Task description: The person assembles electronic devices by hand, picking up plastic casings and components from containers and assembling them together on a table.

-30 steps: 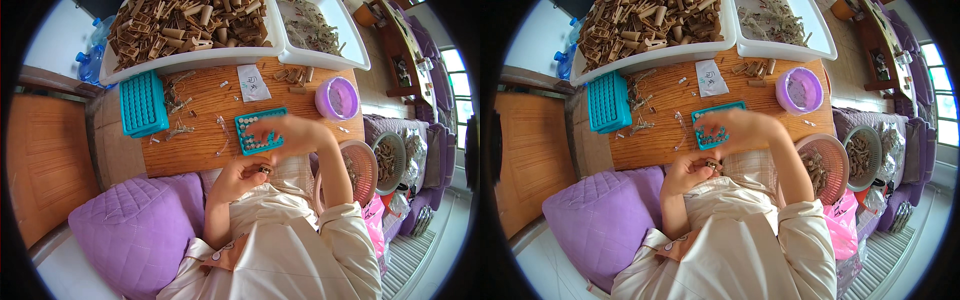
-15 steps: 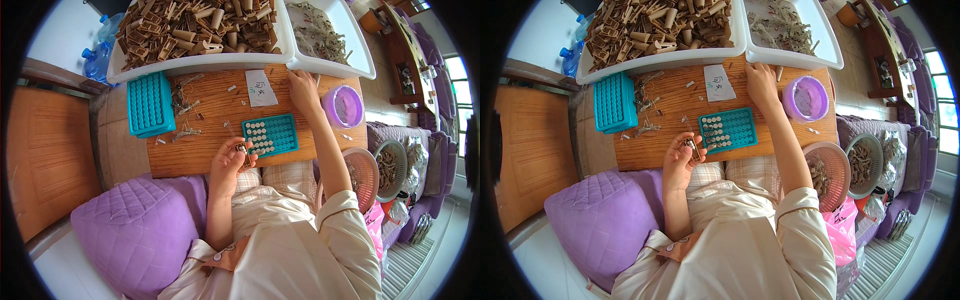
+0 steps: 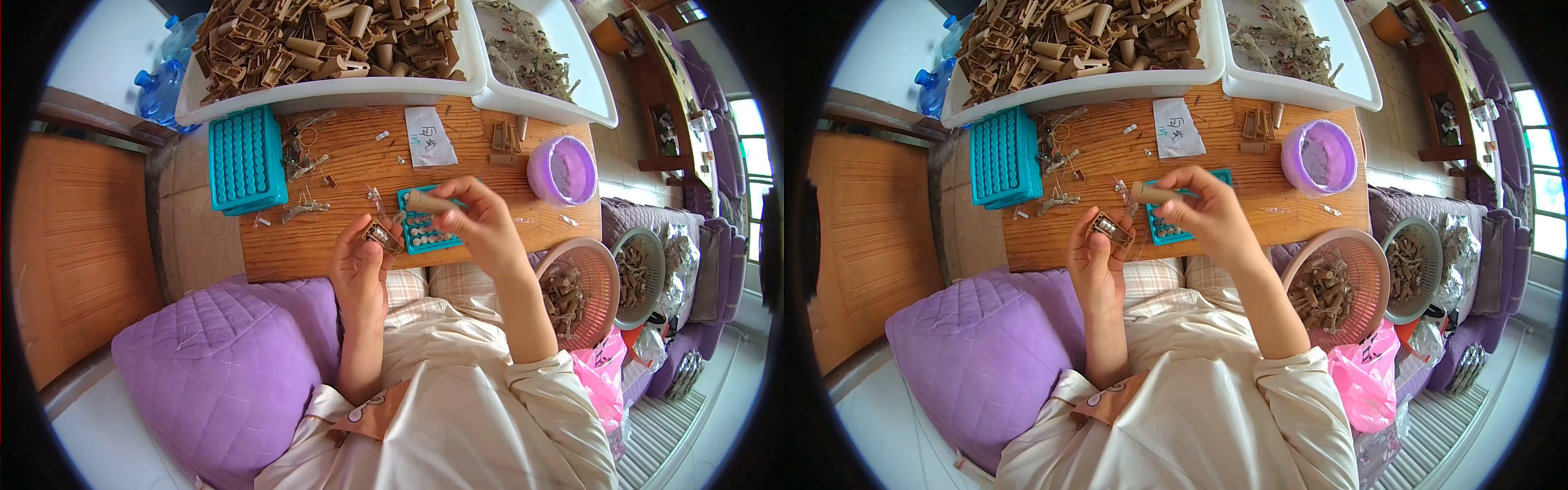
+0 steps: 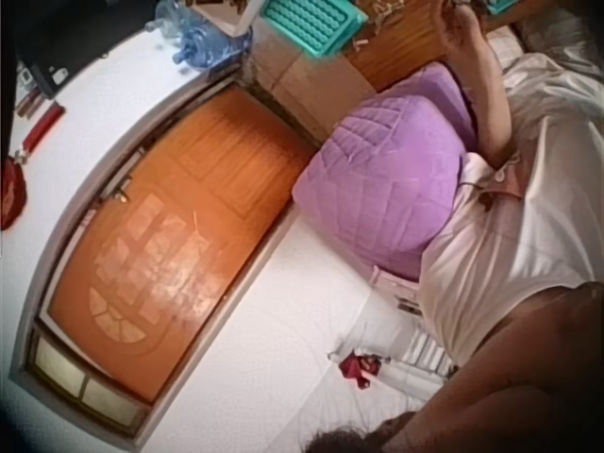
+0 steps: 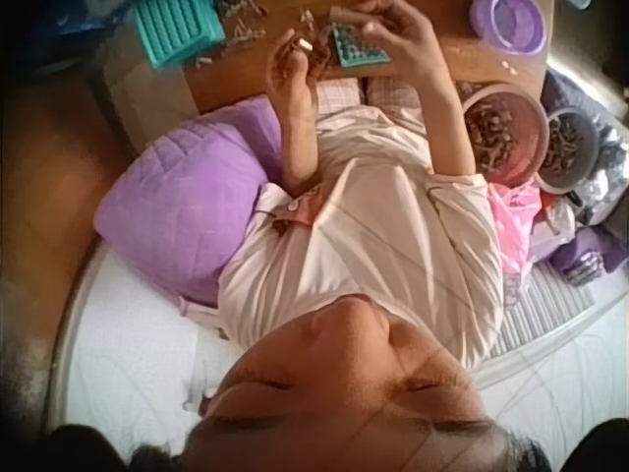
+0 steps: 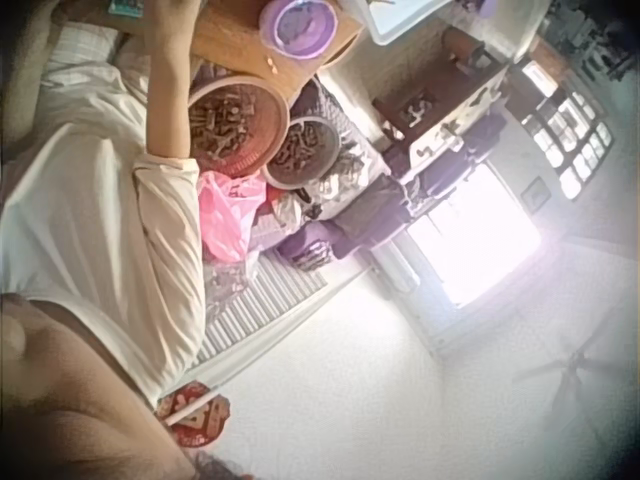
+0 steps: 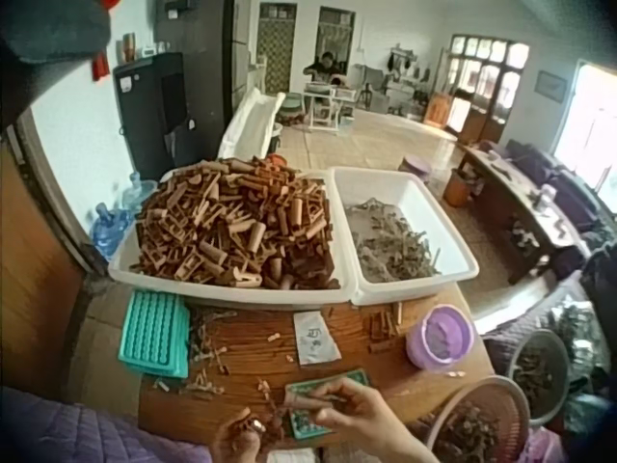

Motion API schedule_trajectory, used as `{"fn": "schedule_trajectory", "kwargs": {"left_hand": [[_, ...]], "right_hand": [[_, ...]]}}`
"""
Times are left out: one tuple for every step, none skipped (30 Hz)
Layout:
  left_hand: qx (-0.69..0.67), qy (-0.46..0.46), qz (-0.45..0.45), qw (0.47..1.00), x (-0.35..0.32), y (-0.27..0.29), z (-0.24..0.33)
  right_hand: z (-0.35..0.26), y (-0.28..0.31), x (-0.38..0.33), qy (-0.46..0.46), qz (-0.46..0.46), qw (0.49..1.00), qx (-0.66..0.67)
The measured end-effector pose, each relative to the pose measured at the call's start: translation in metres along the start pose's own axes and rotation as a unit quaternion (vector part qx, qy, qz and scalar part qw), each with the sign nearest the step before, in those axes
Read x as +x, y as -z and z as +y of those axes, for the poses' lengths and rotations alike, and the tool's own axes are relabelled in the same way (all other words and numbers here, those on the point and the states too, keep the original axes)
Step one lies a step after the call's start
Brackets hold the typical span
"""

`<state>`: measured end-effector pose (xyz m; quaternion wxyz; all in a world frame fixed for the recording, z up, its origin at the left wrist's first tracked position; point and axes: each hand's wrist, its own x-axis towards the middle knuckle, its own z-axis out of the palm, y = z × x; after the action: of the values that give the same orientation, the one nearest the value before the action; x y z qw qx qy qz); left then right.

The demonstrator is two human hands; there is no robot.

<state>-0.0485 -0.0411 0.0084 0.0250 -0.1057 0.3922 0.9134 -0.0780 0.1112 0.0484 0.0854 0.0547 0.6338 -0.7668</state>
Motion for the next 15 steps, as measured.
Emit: {"fn": "schedule_trajectory", "kwargs": {"left_hand": [[-0.018, -0.009, 0.009, 1.000, -0.001, -0.001, 0.000], [-0.037, -0.018, 0.017, 0.999, -0.002, -0.002, 0.000], [-0.037, -0.018, 0.016, 0.999, -0.003, -0.003, -0.001], [-0.029, -0.037, 0.025, 0.999, -0.003, -0.005, -0.002], [-0.022, -0.056, 0.033, 0.998, -0.004, -0.006, -0.003], [-0.022, -0.056, 0.032, 0.998, -0.004, -0.006, -0.003], [-0.037, -0.059, 0.024, 0.997, -0.006, -0.006, -0.004], [-0.052, -0.063, 0.015, 0.997, -0.006, -0.006, -0.005], [-0.052, -0.063, 0.014, 0.997, -0.006, -0.006, -0.005], [-0.050, -0.060, -0.004, 0.997, -0.006, -0.006, -0.005], [-0.049, -0.058, -0.023, 0.997, -0.006, -0.006, -0.004], [-0.049, -0.058, -0.023, 0.997, -0.006, -0.005, -0.004], [-0.035, -0.045, -0.037, 0.998, -0.006, -0.003, -0.003], [-0.022, -0.031, -0.050, 0.998, -0.006, -0.002, -0.002], [-0.021, -0.030, -0.049, 0.998, -0.005, -0.001, -0.002]], "right_hand": [[0.003, -0.005, -0.005, -0.008, -0.001, 0.999, 0.040], [0.005, -0.010, -0.009, -0.016, -0.002, 0.997, 0.080], [0.005, -0.014, -0.013, -0.015, -0.001, 0.997, 0.079], [0.004, -0.019, -0.017, -0.007, 0.018, 0.997, 0.077], [0.004, -0.024, -0.020, 0.002, 0.037, 0.997, 0.075], [0.006, -0.028, -0.022, 0.020, 0.041, 0.998, 0.053], [0.009, -0.032, -0.024, 0.021, 0.041, 0.998, 0.053], [0.013, -0.036, -0.026, 0.032, 0.041, 0.997, 0.049], [0.018, -0.038, -0.027, 0.044, 0.042, 0.997, 0.045], [0.023, -0.040, -0.028, 0.064, 0.045, 0.997, 0.014], [0.023, -0.041, -0.029, 0.065, 0.045, 0.997, 0.013], [0.023, -0.042, -0.030, 0.064, 0.054, 0.997, 0.001], [0.023, -0.043, -0.031, 0.062, 0.063, 0.996, -0.011], [0.023, -0.042, -0.033, 0.063, 0.062, 0.996, -0.012], [0.026, -0.038, -0.033, 0.084, 0.066, 0.991, -0.074]]}}
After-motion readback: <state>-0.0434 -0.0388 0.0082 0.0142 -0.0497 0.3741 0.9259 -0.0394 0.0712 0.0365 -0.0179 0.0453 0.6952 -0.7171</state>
